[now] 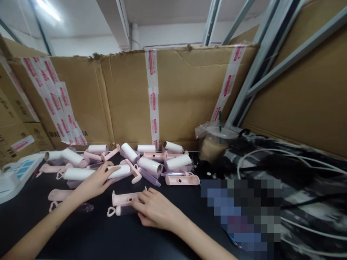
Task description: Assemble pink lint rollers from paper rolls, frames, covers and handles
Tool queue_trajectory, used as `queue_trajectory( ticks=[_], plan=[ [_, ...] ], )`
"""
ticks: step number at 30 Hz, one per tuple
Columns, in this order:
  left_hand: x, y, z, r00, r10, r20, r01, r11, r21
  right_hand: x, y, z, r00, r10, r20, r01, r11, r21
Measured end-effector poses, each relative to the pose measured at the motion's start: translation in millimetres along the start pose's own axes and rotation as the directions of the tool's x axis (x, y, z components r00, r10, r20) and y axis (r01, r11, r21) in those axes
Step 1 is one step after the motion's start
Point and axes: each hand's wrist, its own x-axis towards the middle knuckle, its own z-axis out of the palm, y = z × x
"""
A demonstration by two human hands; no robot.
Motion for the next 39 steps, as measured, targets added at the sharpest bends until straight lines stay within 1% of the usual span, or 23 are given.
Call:
queue_trajectory(
  ticks=[5,7,8,10,12,13,15,17,18,19,20,21,22,24,25,27,29,31,32,34,36,37,39],
  plan=[
    [-4.0,-7.2,1.0,0.975,0.003,-0.221,0.028,0.99,0.135,-2.6,1.8,2.8,0.992,0.041,-0.123,-0.03,0.996,0.085],
    [-7.8,-1.5,-3.7,0.965,0.022,-0.261,0.015,0.991,0.136,-2.1,1.5,3.8,0.988,0.028,-0.153,-0.012,0.995,0.103],
    [-10.2,4.2,-6.6,0.967,0.026,-0.255,0.0,0.995,0.1,-2.1,1.2,4.0,0.986,0.017,-0.168,0.001,0.995,0.104],
    [-15.3,20.9,-12.3,0.985,0.027,-0.168,-0.037,0.998,-0.057,-3.0,0.2,4.0,0.978,-0.022,-0.206,0.039,0.996,0.079],
    [-19.8,40.7,-16.4,0.998,0.059,0.038,-0.044,0.949,-0.312,-4.8,-1.6,3.5,0.961,-0.093,-0.262,0.107,0.993,0.042],
    [-21.6,49.9,-17.4,0.987,0.075,0.139,-0.007,0.9,-0.436,-5.7,-2.5,2.9,0.944,-0.132,-0.302,0.149,0.988,0.035],
    [-24.2,63.4,-17.3,0.945,0.099,0.312,0.12,0.783,-0.61,-6.6,-3.2,0.5,0.891,-0.175,-0.419,0.227,0.971,0.079],
    [-25.8,68.3,-14.8,0.907,0.095,0.41,0.252,0.658,-0.71,-4.5,-1.0,-3.7,0.822,-0.116,-0.557,0.264,0.945,0.194],
    [-26.2,67.7,-13.1,0.898,0.081,0.432,0.305,0.593,-0.745,-1.8,1.4,-5.9,0.794,-0.038,-0.607,0.246,0.933,0.263],
    [-26.5,65.7,-11.3,0.895,0.06,0.442,0.346,0.531,-0.774,2.1,4.2,-7.6,0.78,0.049,-0.624,0.205,0.922,0.328],
    [-26.5,62.9,-9.5,0.896,0.038,0.442,0.373,0.478,-0.795,7.2,7.0,-8.2,0.791,0.122,-0.6,0.147,0.913,0.38],
    [-26.3,60.1,-7.9,0.903,0.01,0.429,0.381,0.442,-0.812,13.0,9.5,-7.2,0.824,0.167,-0.542,0.083,0.91,0.405],
    [-26.0,57.6,-6.7,0.913,-0.016,0.407,0.374,0.428,-0.822,19.2,11.2,-4.4,0.868,0.179,-0.463,0.025,0.916,0.4],
    [-25.1,55.1,-5.4,0.938,-0.05,0.343,0.328,0.45,-0.831,29.7,11.7,5.8,0.948,0.123,-0.294,-0.027,0.951,0.31],
    [-24.7,55.0,-5.1,0.949,-0.069,0.307,0.302,0.471,-0.829,32.9,10.8,11.8,0.967,0.093,-0.239,-0.031,0.968,0.25],
    [-24.4,55.8,-4.2,0.962,-0.136,0.239,0.274,0.503,-0.82,33.4,8.6,20.7,0.981,0.079,-0.179,-0.047,0.983,0.18],
    [-24.9,56.1,-1.9,0.958,-0.226,0.179,0.273,0.517,-0.811,27.3,8.5,21.1,0.982,0.138,-0.125,-0.107,0.968,0.228],
    [-25.9,54.9,2.2,0.947,-0.296,0.126,0.275,0.544,-0.793,18.6,10.8,13.5,0.956,0.273,-0.109,-0.21,0.894,0.396],
    [-26.4,53.9,4.6,0.943,-0.315,0.111,0.28,0.562,-0.778,14.8,12.1,8.8,0.931,0.35,-0.108,-0.248,0.821,0.515],
    [-27.0,52.1,10.0,0.939,-0.327,0.111,0.298,0.605,-0.738,10.2,13.6,2.2,0.873,0.481,-0.082,-0.262,0.604,0.753],
    [-26.9,51.2,15.0,0.94,-0.314,0.134,0.314,0.64,-0.701,9.5,12.8,2.4,0.841,0.541,-0.015,-0.214,0.359,0.908],
    [-26.5,51.1,17.1,0.94,-0.308,0.148,0.321,0.645,-0.693,10.3,12.0,4.6,0.835,0.55,0.018,-0.191,0.259,0.947],
    [-25.5,51.2,19.8,0.937,-0.305,0.172,0.333,0.628,-0.703,12.2,10.9,9.8,0.844,0.533,0.052,-0.147,0.137,0.98]
  ],
)
